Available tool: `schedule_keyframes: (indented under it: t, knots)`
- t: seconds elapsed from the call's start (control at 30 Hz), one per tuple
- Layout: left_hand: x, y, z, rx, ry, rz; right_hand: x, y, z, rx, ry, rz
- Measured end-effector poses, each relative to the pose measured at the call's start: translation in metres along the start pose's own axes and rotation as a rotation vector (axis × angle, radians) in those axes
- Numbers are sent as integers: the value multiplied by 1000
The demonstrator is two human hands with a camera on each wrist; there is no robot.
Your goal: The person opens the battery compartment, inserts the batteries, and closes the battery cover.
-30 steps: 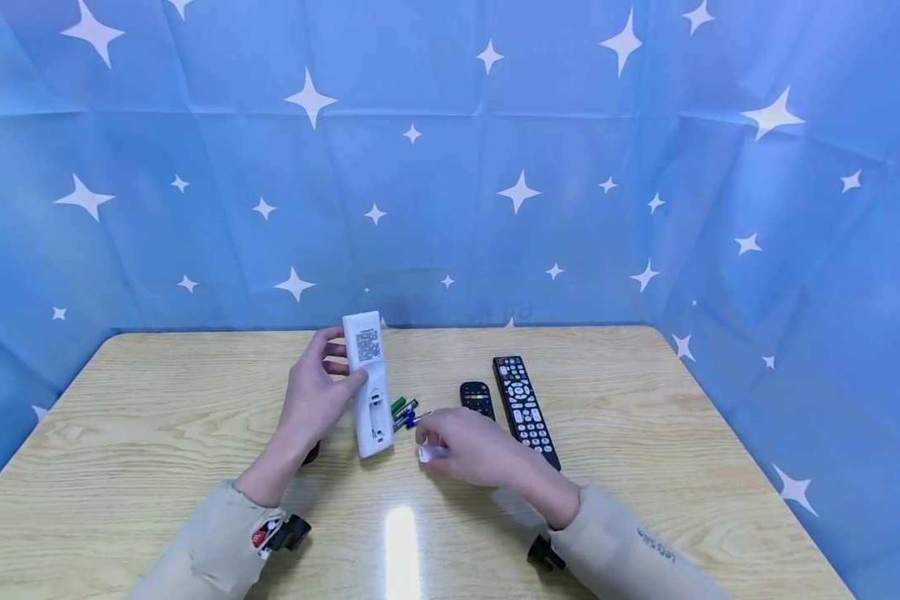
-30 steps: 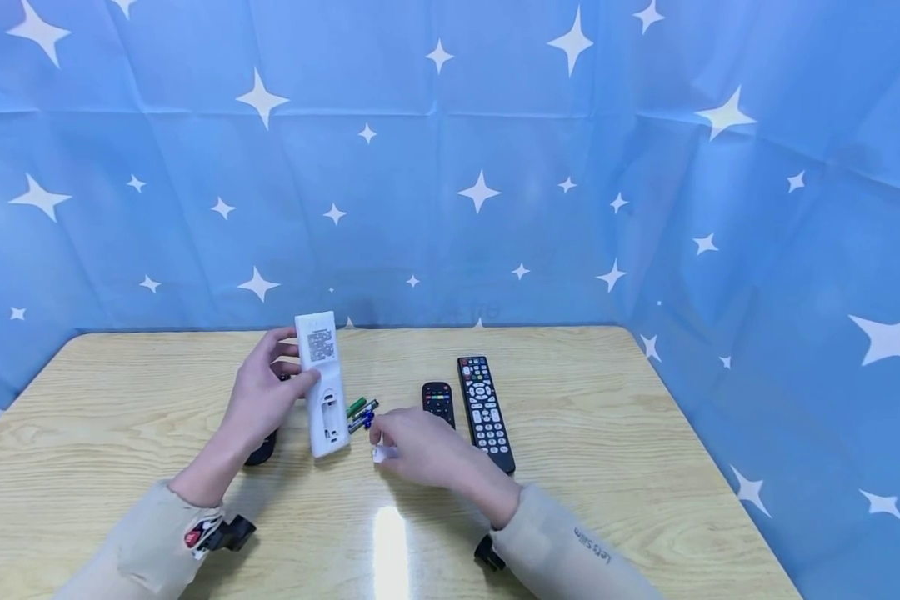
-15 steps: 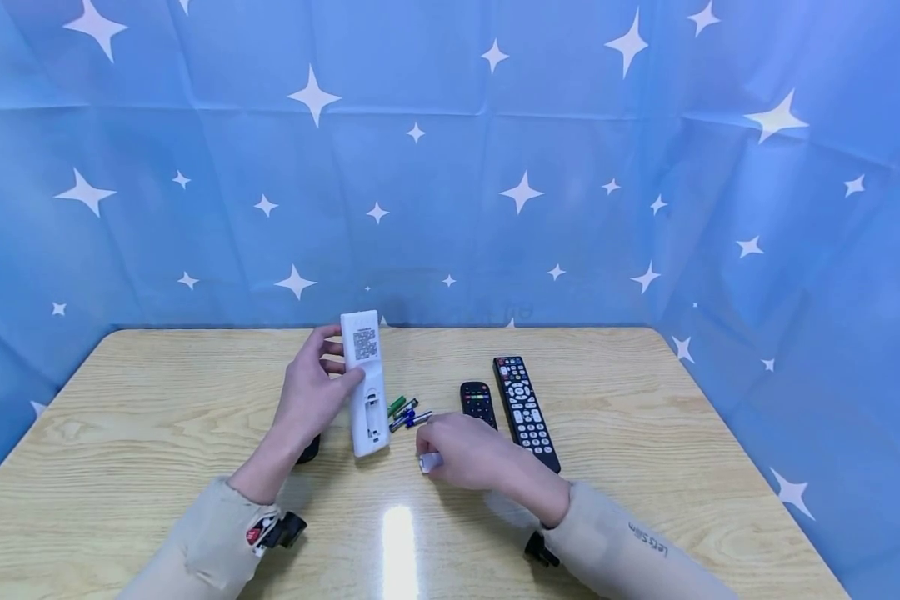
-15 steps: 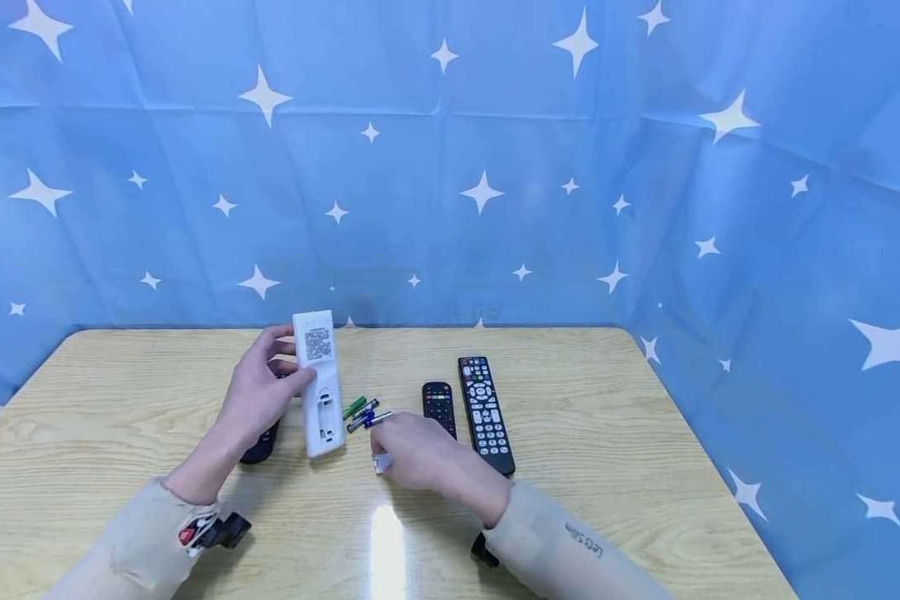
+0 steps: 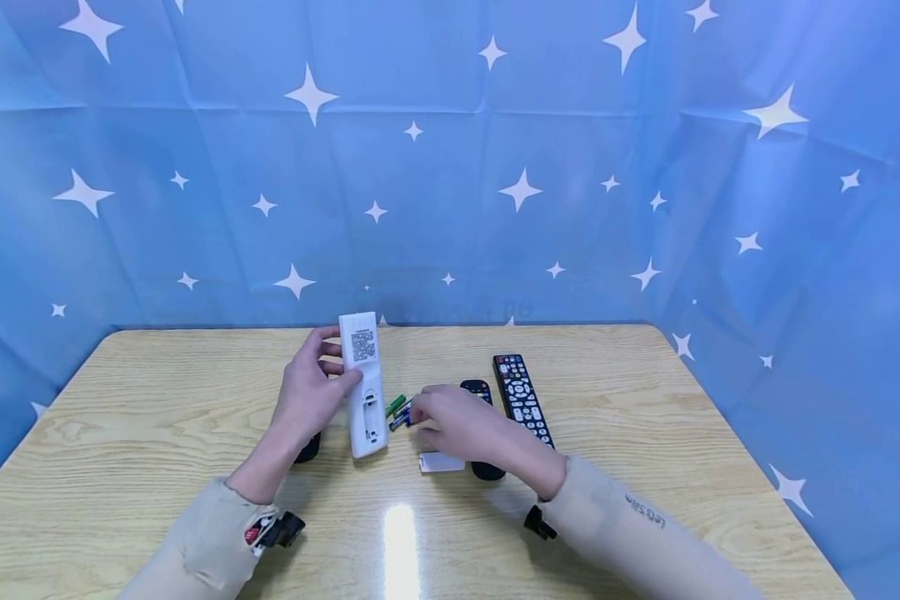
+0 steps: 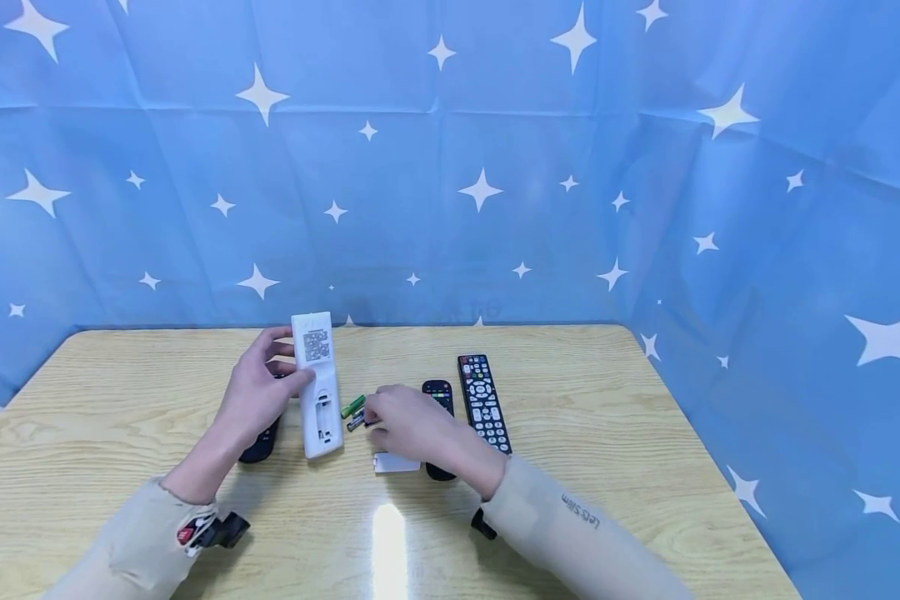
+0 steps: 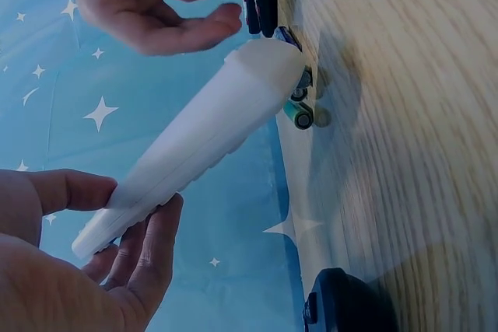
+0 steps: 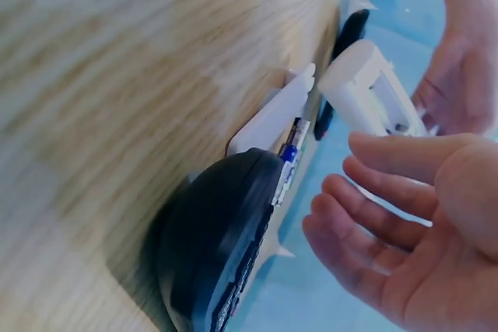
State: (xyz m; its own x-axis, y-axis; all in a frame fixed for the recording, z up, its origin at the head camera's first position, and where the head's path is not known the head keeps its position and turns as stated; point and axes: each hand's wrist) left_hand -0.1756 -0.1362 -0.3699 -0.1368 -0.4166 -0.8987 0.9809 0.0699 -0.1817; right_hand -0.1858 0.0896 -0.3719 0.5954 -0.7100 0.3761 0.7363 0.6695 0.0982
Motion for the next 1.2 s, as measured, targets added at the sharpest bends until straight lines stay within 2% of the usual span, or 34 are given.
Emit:
schedule_keyframes:
  t: [0.47, 0.8, 1.2]
  knots:
    - [1, 1, 0, 3, -1, 0, 1, -20, -5, 10, 117, 0]
    - [2, 0, 1, 7, -1, -7, 0, -25, -9, 65, 134, -47]
    - [2, 0, 2, 21, 0, -3, -1, -24, -13, 86, 158, -72]
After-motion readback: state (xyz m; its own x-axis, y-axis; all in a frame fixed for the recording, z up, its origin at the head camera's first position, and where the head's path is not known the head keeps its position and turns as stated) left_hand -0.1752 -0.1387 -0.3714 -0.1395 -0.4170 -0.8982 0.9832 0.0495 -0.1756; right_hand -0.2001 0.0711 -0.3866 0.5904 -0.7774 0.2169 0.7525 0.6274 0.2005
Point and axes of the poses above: each hand's wrist, its own y-axis away from the middle knuckle, its own z-axis out of the back of the hand, x = y × z, and after that the axes turned 5 degrees about -z, right-handed
